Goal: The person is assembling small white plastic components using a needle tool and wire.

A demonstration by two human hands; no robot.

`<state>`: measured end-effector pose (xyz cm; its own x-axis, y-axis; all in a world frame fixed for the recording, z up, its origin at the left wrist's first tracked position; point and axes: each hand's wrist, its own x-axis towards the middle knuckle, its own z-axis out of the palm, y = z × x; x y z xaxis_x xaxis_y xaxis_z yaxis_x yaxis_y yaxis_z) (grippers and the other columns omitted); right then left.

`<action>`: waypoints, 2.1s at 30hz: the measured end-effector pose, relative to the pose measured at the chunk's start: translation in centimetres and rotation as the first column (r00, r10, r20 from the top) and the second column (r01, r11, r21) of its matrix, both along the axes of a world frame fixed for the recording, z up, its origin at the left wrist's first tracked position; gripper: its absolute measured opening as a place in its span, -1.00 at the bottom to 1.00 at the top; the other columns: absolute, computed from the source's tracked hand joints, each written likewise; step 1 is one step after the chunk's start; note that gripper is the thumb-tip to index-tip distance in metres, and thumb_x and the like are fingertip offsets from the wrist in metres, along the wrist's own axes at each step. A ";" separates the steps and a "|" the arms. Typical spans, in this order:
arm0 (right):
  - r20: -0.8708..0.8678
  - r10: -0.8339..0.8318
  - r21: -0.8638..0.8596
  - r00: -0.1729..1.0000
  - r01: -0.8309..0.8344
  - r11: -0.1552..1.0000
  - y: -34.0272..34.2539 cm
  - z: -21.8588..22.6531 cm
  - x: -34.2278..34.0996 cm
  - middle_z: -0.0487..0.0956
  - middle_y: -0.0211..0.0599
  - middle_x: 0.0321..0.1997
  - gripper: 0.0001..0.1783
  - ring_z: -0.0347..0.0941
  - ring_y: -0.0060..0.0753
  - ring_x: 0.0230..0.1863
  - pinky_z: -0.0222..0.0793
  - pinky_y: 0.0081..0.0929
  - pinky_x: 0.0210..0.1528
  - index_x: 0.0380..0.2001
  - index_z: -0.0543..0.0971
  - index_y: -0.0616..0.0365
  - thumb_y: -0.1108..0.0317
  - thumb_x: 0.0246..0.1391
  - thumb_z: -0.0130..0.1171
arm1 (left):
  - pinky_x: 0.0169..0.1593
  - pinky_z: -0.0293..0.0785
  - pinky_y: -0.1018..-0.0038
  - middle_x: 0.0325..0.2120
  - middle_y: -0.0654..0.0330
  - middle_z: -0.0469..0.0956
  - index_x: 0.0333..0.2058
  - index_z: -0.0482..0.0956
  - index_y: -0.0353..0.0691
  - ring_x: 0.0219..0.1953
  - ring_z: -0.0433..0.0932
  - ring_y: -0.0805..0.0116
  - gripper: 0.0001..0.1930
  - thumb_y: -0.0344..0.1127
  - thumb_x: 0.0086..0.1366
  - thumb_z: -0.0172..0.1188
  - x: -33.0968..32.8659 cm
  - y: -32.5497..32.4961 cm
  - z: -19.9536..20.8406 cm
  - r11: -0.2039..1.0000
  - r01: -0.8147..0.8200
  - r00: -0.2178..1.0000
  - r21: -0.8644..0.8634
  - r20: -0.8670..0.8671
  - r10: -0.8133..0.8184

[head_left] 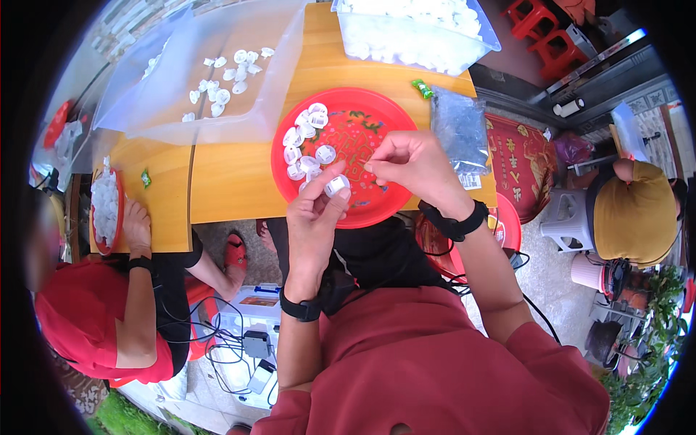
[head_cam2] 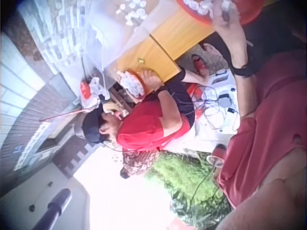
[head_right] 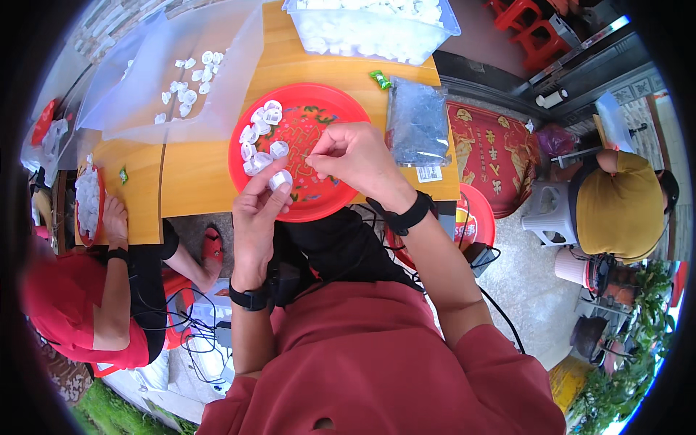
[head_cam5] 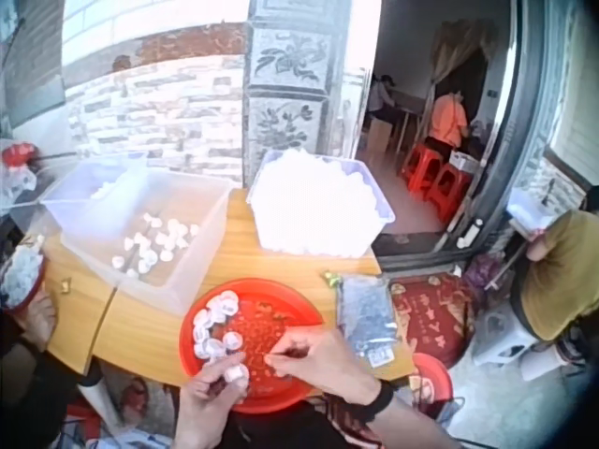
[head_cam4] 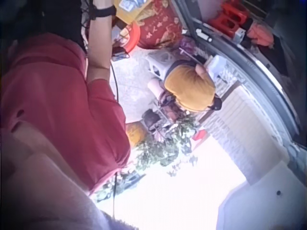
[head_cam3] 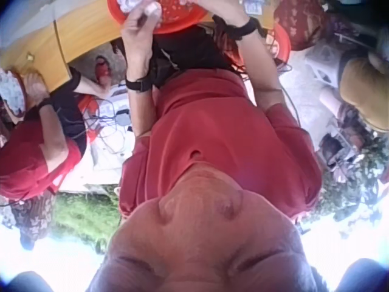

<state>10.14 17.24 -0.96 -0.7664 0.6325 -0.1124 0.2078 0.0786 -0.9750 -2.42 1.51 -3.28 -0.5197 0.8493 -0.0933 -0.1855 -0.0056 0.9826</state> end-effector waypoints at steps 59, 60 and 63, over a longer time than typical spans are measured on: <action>-0.378 -0.272 0.322 0.885 0.402 0.857 -4.8 0.6 3.3 0.62 -0.31 -0.33 -0.69 0.63 -0.52 -0.26 0.49 -0.61 -0.18 -0.27 0.48 0.25 0.57 -0.08 0.39 | 0.00 0.42 0.54 -0.20 0.20 0.55 -0.11 0.46 -0.31 -0.15 0.51 0.49 -0.72 -0.59 0.20 0.24 3.4 2.2 2.9 0.996 -0.074 0.992 0.047 -0.101 0.078; -0.377 -0.277 0.327 0.884 0.407 0.853 -4.8 0.6 3.2 0.62 -0.32 -0.32 -0.69 0.63 -0.53 -0.26 0.49 -0.61 -0.18 -0.28 0.49 0.25 0.57 -0.08 0.39 | 0.00 0.42 0.54 -0.20 0.20 0.55 -0.11 0.46 -0.31 -0.15 0.51 0.49 -0.72 -0.59 0.20 0.24 3.4 2.2 2.8 0.996 -0.068 0.993 0.050 -0.098 0.073; -0.395 -0.256 0.356 0.882 0.404 0.843 -4.6 0.5 3.1 0.62 -0.32 -0.32 -0.70 0.63 -0.54 -0.27 0.49 -0.62 -0.19 -0.28 0.50 0.25 0.56 -0.09 0.39 | 0.00 0.42 0.53 -0.20 0.20 0.55 -0.11 0.47 -0.31 -0.15 0.51 0.49 -0.72 -0.60 0.20 0.24 3.4 2.2 2.9 0.996 -0.065 0.991 0.056 -0.110 0.071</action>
